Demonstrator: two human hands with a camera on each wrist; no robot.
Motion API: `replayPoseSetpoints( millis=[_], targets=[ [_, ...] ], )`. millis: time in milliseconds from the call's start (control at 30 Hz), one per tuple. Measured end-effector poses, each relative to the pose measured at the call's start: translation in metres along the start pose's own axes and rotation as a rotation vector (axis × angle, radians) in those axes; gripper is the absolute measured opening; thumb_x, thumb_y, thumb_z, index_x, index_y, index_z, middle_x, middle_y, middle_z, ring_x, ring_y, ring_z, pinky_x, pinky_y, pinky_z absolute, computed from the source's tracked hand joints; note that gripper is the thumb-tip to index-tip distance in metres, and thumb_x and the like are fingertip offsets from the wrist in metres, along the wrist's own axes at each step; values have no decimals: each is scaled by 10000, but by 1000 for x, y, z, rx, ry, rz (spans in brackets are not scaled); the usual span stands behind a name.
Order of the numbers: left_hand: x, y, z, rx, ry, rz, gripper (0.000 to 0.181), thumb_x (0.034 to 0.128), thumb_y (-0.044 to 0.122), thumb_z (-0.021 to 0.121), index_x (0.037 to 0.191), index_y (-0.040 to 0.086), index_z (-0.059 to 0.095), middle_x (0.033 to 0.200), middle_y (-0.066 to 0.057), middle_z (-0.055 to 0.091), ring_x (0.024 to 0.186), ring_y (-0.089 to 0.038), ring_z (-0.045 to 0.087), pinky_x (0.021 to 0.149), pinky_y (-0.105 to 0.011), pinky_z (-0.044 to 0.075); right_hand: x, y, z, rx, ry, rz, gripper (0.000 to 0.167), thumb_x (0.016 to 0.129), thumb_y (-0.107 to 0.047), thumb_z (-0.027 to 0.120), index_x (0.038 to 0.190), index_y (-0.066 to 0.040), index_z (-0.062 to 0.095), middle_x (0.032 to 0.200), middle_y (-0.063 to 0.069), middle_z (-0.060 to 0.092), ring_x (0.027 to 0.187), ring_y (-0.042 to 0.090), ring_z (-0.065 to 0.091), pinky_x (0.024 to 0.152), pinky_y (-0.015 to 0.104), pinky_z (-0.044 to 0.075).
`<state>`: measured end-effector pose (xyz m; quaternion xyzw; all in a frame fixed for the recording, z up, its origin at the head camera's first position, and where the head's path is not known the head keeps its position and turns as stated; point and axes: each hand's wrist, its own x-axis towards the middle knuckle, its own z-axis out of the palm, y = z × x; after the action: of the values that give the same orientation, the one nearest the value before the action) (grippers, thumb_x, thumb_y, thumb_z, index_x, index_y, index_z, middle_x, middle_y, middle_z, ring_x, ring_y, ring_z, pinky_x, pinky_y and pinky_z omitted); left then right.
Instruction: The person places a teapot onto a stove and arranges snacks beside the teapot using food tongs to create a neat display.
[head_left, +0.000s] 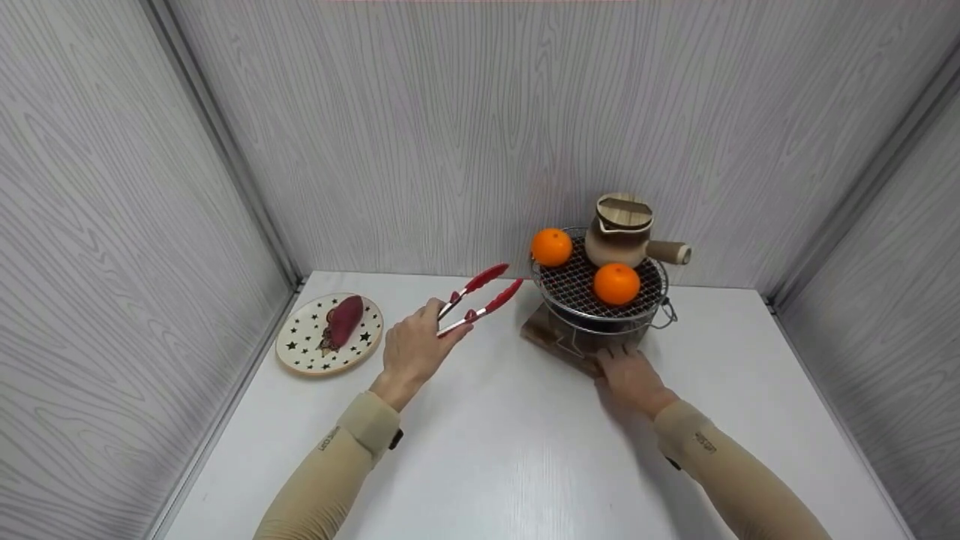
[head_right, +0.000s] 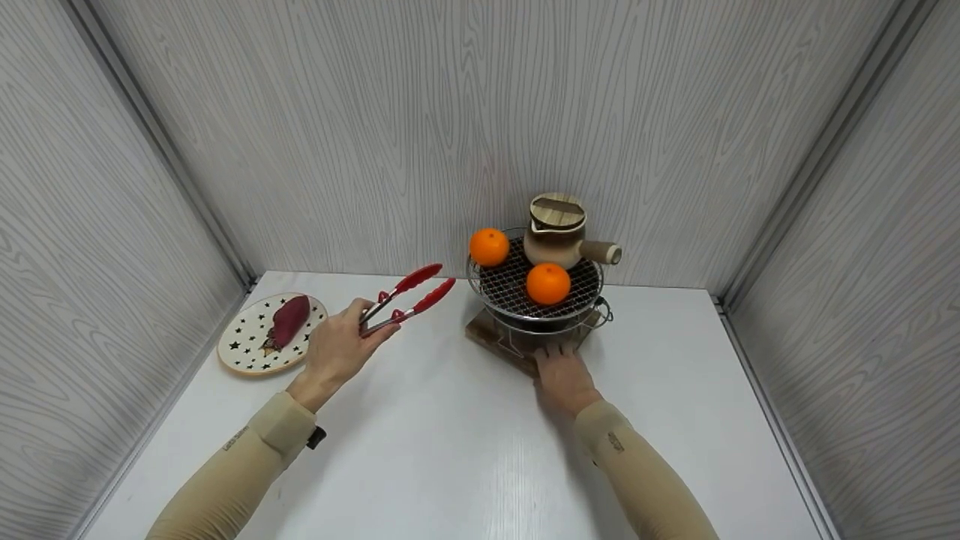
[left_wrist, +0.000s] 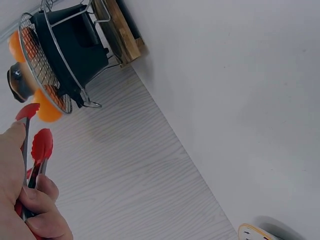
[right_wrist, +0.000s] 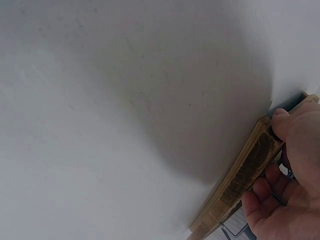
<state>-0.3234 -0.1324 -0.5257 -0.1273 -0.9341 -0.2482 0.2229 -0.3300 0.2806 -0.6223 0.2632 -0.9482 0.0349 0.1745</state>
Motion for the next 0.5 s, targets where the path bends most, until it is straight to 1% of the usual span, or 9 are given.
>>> replayPoseSetpoints(
  millis=[133, 200, 367, 500],
  targets=[
    [-5, -7, 0, 18, 10, 1, 499, 1005, 543, 818, 1192, 99, 689, 821, -68, 735, 631, -146, 536, 547, -298, 438, 0, 0, 1, -26, 24, -21, 457, 888, -136, 901, 1186, 40, 603, 1163, 300, 624, 1082, 484, 622, 906, 630, 604],
    [-8, -11, 1, 30, 16, 2, 470, 1017, 532, 807, 1180, 105, 697, 844, -71, 765, 639, -149, 556, 555, -315, 462, -1, 0, 0, -29, 34, -29, 463, 877, -133, 906, 1182, 40, 603, 1156, 295, 623, 1080, 479, 620, 897, 624, 605],
    [-15, -22, 2, 32, 16, -20, 423, 1036, 500, 795, 1166, 108, 702, 860, -72, 775, 650, -159, 571, 578, -331, 466, -1, -2, -3, 4, 39, -26, 478, 860, -109, 913, 1194, 55, 613, 1182, 312, 617, 1099, 499, 614, 847, 632, 607],
    [-19, -31, 2, 23, 17, -60, 422, 1029, 495, 805, 1166, 108, 708, 850, -69, 762, 641, -168, 562, 574, -330, 449, 0, -2, -5, 3, 24, -13, 476, 865, -122, 911, 1200, 46, 617, 1200, 306, 615, 1104, 496, 616, 847, 629, 607]
  ],
)
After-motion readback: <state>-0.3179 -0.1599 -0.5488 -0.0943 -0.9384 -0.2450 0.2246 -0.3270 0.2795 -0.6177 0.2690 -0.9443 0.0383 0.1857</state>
